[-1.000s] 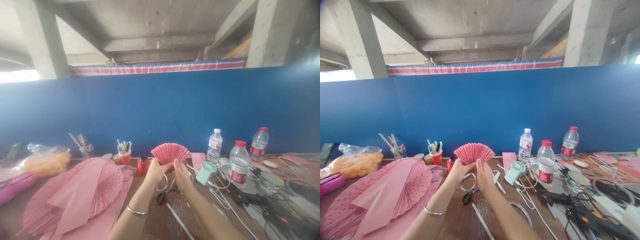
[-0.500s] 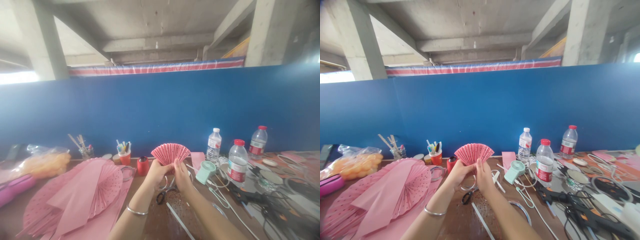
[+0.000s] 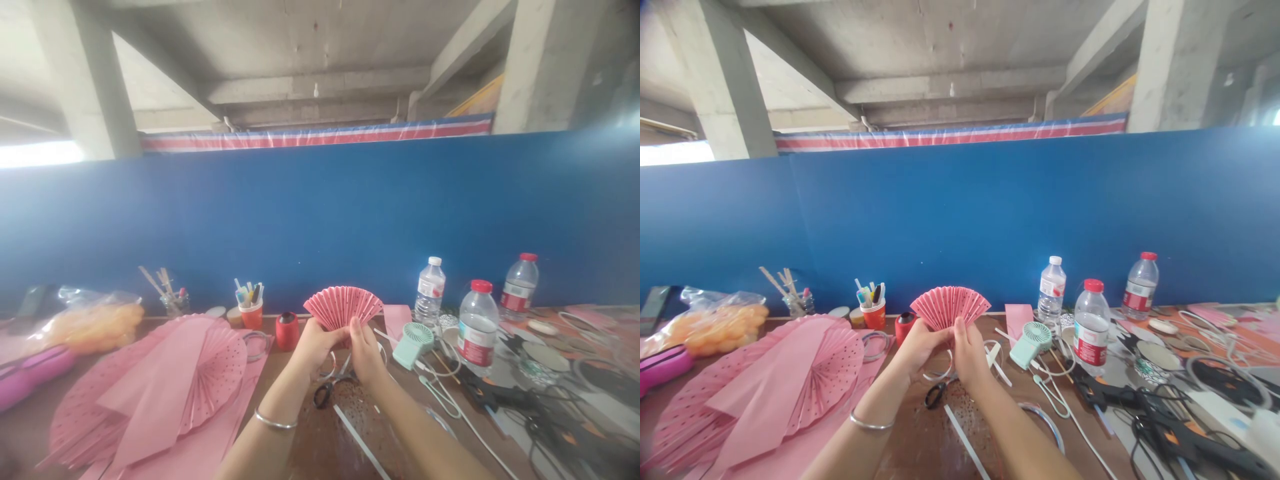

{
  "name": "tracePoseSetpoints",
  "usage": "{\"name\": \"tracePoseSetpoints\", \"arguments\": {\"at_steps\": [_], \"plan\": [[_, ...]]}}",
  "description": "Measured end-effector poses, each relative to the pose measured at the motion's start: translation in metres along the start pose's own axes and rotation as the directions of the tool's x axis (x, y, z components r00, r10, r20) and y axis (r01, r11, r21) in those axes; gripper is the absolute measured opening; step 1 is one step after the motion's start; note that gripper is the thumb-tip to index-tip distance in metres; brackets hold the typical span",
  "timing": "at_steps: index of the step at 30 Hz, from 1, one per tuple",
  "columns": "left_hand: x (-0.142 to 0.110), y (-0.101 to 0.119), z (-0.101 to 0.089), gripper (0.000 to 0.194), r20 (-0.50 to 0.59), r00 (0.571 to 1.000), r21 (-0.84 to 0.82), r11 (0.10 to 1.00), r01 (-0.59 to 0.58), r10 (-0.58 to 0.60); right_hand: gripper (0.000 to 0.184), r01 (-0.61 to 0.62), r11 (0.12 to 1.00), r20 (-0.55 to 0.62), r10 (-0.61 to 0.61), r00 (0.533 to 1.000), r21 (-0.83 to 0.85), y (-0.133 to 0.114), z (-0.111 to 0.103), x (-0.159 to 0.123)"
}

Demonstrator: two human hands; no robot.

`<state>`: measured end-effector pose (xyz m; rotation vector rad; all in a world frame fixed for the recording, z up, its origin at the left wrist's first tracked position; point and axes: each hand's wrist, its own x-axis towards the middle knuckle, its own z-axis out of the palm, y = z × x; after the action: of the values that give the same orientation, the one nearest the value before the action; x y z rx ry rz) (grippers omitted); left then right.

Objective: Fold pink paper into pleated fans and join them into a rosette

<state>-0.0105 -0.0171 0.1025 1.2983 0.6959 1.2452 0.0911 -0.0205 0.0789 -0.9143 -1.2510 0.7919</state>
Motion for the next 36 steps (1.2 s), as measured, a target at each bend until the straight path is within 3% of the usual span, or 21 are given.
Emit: {"name": "tracePoseSetpoints", "arguments": {"at_steps": [36], "plan": [[0.0005,-0.0006,-0.0006,0.039,0.011,1.000,-0.017,1.000,-0.017,0.017,0.048,0.036,0.999,0.010,-0.036,0.999,0.032,0.0018,-0.0010,0.0000]]}}
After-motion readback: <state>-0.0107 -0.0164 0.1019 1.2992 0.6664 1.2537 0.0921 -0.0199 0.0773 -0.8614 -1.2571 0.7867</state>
